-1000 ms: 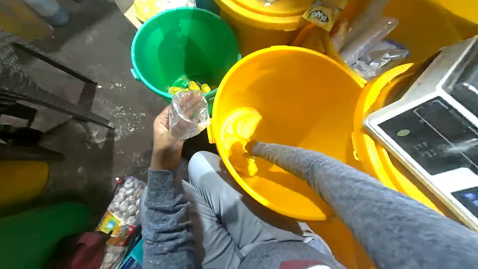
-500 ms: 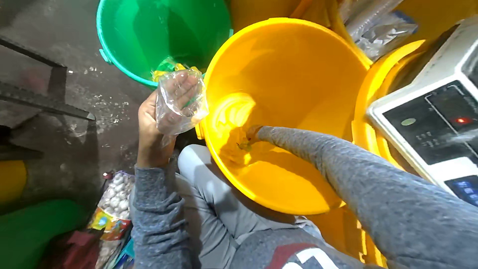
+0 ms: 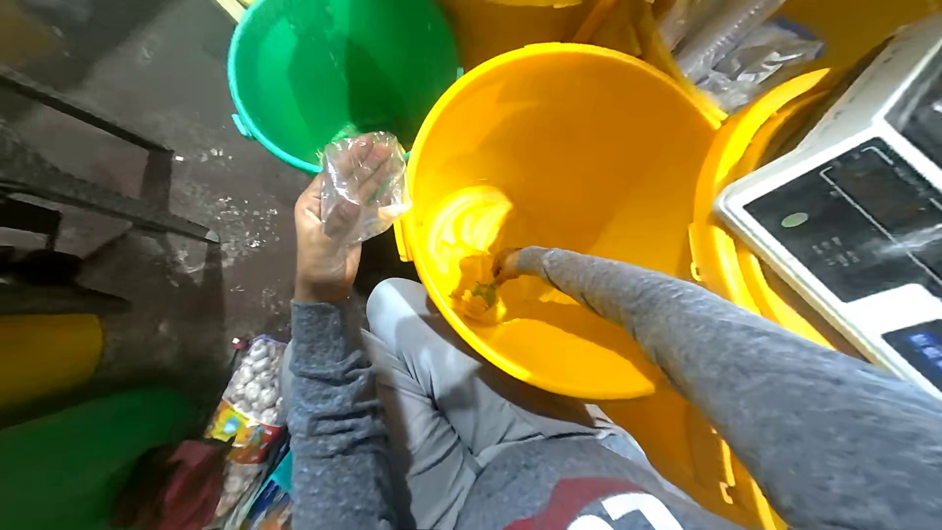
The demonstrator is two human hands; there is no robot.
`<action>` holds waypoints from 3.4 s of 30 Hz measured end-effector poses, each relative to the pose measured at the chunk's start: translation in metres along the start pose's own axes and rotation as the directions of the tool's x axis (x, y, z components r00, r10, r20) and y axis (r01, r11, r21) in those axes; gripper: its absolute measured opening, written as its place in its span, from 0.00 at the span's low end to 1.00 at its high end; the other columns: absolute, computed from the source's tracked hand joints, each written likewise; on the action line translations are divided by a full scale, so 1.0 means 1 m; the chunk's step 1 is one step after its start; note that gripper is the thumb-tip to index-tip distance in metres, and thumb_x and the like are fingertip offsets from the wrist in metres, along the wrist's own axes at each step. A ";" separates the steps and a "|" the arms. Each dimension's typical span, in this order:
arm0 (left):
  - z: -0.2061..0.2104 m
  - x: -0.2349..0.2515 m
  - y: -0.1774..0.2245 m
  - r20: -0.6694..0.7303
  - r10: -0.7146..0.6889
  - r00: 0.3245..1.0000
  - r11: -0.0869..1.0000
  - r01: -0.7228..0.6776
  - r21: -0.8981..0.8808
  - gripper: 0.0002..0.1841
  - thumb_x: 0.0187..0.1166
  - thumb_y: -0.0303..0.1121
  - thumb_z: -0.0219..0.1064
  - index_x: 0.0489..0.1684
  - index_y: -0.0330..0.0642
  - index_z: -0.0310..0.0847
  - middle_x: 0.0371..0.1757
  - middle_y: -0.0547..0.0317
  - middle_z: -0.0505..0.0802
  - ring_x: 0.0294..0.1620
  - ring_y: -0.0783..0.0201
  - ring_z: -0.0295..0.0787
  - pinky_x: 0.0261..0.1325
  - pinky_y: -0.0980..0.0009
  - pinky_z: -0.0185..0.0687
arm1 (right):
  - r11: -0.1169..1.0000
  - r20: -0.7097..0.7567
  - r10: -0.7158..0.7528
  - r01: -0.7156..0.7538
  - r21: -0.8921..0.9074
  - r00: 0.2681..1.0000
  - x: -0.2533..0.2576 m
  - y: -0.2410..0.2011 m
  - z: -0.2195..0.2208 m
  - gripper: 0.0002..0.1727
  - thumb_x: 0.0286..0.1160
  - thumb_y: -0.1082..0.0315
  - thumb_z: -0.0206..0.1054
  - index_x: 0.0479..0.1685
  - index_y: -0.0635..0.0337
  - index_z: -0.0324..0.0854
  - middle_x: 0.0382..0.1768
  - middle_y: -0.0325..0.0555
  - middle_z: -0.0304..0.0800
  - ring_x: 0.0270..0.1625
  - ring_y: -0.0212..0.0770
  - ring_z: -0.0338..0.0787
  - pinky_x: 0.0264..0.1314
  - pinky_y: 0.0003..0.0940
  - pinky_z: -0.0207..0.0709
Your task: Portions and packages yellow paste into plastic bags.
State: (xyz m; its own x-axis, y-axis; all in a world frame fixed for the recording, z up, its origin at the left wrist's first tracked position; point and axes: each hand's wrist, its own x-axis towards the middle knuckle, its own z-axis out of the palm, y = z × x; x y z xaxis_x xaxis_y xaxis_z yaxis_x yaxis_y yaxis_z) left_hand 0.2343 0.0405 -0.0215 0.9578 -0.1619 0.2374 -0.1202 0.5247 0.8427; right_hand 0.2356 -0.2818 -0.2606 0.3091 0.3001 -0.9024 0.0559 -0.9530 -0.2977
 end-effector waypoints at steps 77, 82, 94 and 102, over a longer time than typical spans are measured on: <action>0.074 -0.057 0.016 -0.359 -0.039 0.933 0.999 0.049 0.020 0.11 0.81 0.27 0.57 0.56 0.36 0.76 0.37 0.64 0.92 0.37 0.73 0.91 0.43 0.72 0.89 | 0.733 -0.764 -0.644 0.314 -0.603 0.036 -0.378 -0.122 -0.043 0.13 0.75 0.52 0.69 0.38 0.50 0.94 0.24 0.40 0.92 0.23 0.42 0.90 0.25 0.53 0.83; 0.046 -0.053 0.031 -0.470 -0.251 0.846 0.860 -0.027 -0.510 0.15 0.91 0.45 0.48 0.55 0.48 0.77 0.48 0.54 0.91 0.49 0.56 0.93 0.50 0.57 0.93 | 0.895 -0.851 -0.439 0.220 -0.388 0.287 -0.405 -0.121 -0.079 0.07 0.80 0.62 0.72 0.47 0.48 0.95 0.33 0.47 0.95 0.35 0.51 0.92 0.40 0.62 0.83; 0.021 -0.043 0.023 -0.390 -0.028 0.920 0.967 -0.073 -0.242 0.19 0.92 0.50 0.45 0.66 0.53 0.75 0.59 0.62 0.89 0.60 0.63 0.88 0.64 0.62 0.87 | 0.931 -0.274 0.246 -0.305 -0.199 0.930 -0.085 -0.035 0.013 0.18 0.80 0.71 0.65 0.59 0.79 0.83 0.65 0.73 0.84 0.72 0.72 0.81 0.74 0.71 0.69; 0.002 -0.046 0.018 -0.279 -0.072 0.958 0.996 0.052 -0.077 0.14 0.90 0.47 0.50 0.60 0.59 0.80 0.57 0.66 0.90 0.62 0.63 0.88 0.68 0.58 0.85 | 0.918 -0.011 0.267 -0.258 -0.303 0.964 -0.055 0.007 0.018 0.18 0.86 0.73 0.59 0.66 0.77 0.80 0.70 0.71 0.82 0.76 0.69 0.79 0.79 0.67 0.66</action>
State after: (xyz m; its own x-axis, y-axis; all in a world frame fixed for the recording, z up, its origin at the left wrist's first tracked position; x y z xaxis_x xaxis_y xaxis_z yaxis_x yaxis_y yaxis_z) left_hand 0.1872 0.0555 -0.0161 0.9987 0.0407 0.0320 -0.0497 0.5788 0.8140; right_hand 0.2024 -0.3038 -0.2187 0.3236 0.0342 -0.9456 0.2590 -0.9644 0.0538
